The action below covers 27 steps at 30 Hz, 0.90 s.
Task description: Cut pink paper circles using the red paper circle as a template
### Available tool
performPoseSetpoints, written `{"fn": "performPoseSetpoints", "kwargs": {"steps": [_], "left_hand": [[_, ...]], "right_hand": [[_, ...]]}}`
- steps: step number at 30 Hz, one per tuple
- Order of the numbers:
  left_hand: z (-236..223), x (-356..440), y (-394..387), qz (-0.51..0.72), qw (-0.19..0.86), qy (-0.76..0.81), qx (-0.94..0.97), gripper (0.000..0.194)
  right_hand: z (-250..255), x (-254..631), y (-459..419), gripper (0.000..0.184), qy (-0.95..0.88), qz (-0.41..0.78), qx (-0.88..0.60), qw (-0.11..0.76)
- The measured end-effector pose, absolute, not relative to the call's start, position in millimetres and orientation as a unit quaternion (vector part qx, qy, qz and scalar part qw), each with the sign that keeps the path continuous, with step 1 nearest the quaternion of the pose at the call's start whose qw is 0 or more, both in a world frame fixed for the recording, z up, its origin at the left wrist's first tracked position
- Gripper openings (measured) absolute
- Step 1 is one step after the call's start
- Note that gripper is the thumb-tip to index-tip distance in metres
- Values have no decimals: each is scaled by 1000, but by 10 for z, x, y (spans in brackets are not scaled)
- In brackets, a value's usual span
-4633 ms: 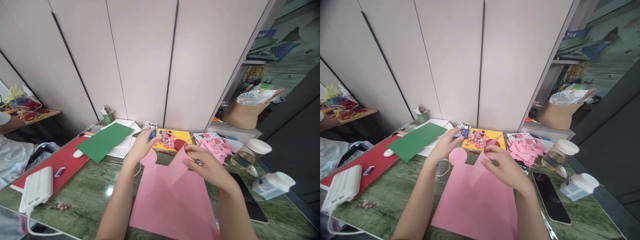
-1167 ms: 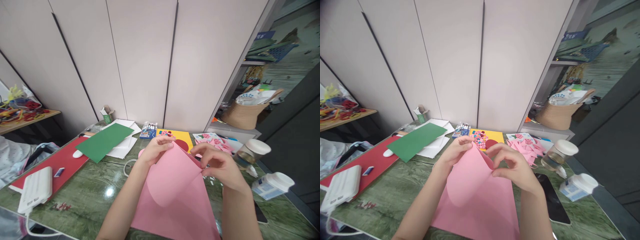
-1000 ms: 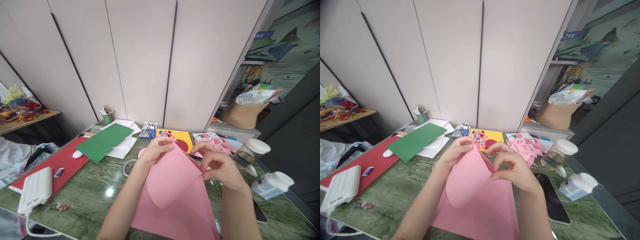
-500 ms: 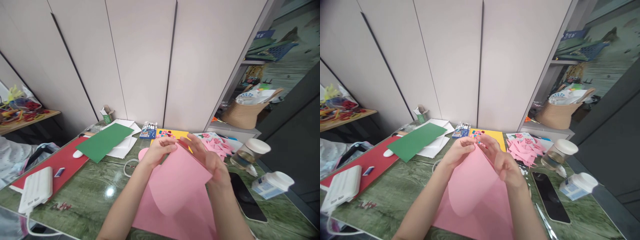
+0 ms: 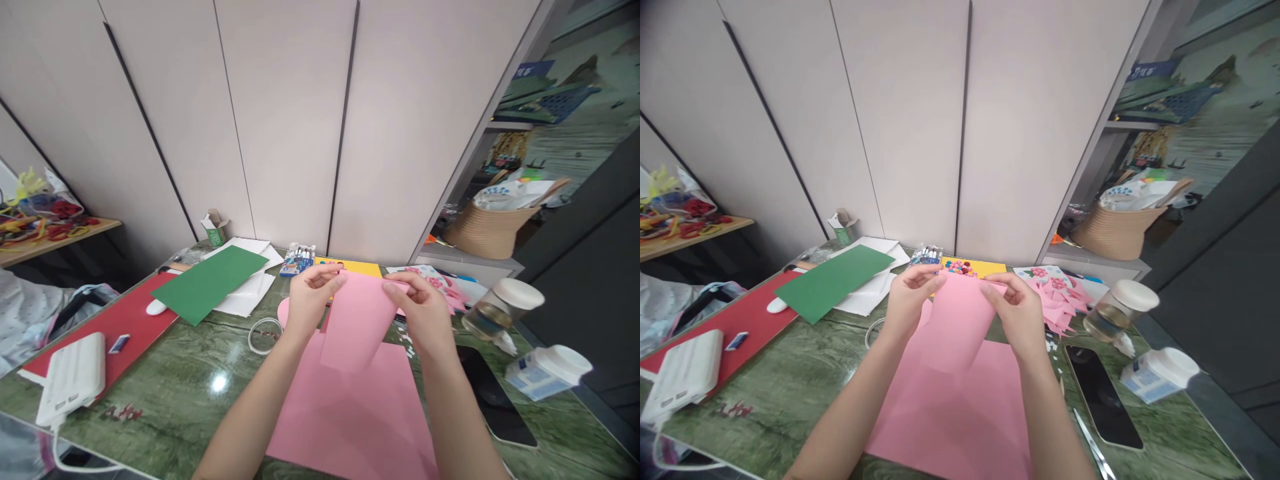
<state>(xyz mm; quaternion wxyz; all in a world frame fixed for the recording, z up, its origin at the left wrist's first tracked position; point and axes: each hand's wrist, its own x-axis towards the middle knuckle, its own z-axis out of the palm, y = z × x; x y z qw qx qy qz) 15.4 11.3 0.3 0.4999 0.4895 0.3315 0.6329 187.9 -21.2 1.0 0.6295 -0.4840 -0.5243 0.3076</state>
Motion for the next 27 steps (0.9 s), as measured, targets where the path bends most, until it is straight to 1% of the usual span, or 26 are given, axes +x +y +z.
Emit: {"fn": "performPoseSetpoints", "kwargs": {"steps": [2,10,19,27], "left_hand": [[19,154,96,626,500,334,496,20],[60,147,30,620,498,323,513,16],[84,144,-46,620,460,341,536,13],[108,131,-75,619,459,335,542,14]], "right_hand": [[12,1893,-222,13,-523,298,-484,635],[42,1947,-289,9,-524,260,-491,645],[53,1990,-332,11,-527,242,-518,629],[52,2001,-335,9,-530,240,-510,633]]}}
